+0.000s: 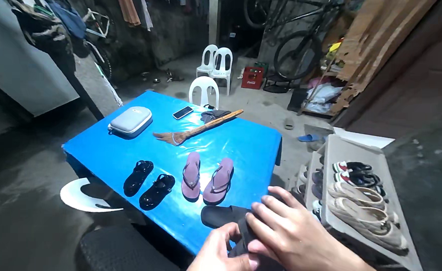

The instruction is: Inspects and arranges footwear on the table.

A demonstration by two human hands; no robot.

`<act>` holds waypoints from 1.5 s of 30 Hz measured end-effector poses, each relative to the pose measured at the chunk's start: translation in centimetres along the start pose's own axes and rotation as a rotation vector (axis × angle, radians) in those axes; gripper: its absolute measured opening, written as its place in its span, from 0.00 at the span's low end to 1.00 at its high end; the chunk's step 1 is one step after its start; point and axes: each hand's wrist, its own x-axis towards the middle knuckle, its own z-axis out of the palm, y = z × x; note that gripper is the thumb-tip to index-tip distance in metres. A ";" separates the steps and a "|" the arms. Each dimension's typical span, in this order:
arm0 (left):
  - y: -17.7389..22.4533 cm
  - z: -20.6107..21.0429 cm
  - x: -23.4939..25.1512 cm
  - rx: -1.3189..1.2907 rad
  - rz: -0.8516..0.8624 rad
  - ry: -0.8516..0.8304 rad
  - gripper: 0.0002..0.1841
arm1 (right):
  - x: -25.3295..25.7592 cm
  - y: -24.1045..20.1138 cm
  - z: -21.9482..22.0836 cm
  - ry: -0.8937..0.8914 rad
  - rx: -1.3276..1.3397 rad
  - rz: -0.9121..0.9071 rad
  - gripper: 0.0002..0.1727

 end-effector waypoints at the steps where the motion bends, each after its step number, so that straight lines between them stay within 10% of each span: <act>1: 0.5 -0.3 -0.1 0.210 0.022 -0.003 0.17 | 0.0 0.3 0.4 0.007 -0.019 0.018 0.33; 5: 1.1 1.0 -0.2 0.857 0.147 0.231 0.23 | -0.2 -0.9 1.1 0.013 -0.155 0.255 0.36; 18: -0.5 1.8 0.4 1.036 0.492 0.481 0.39 | -2.0 -1.4 1.8 0.048 0.752 0.391 0.33; 33: -1.6 1.2 1.0 0.420 0.654 0.196 0.32 | -2.3 -3.4 3.7 0.163 1.894 0.443 0.27; 45: -2.6 0.8 0.8 0.058 0.443 0.074 0.28 | -1.6 -4.4 2.0 0.101 1.904 0.799 0.22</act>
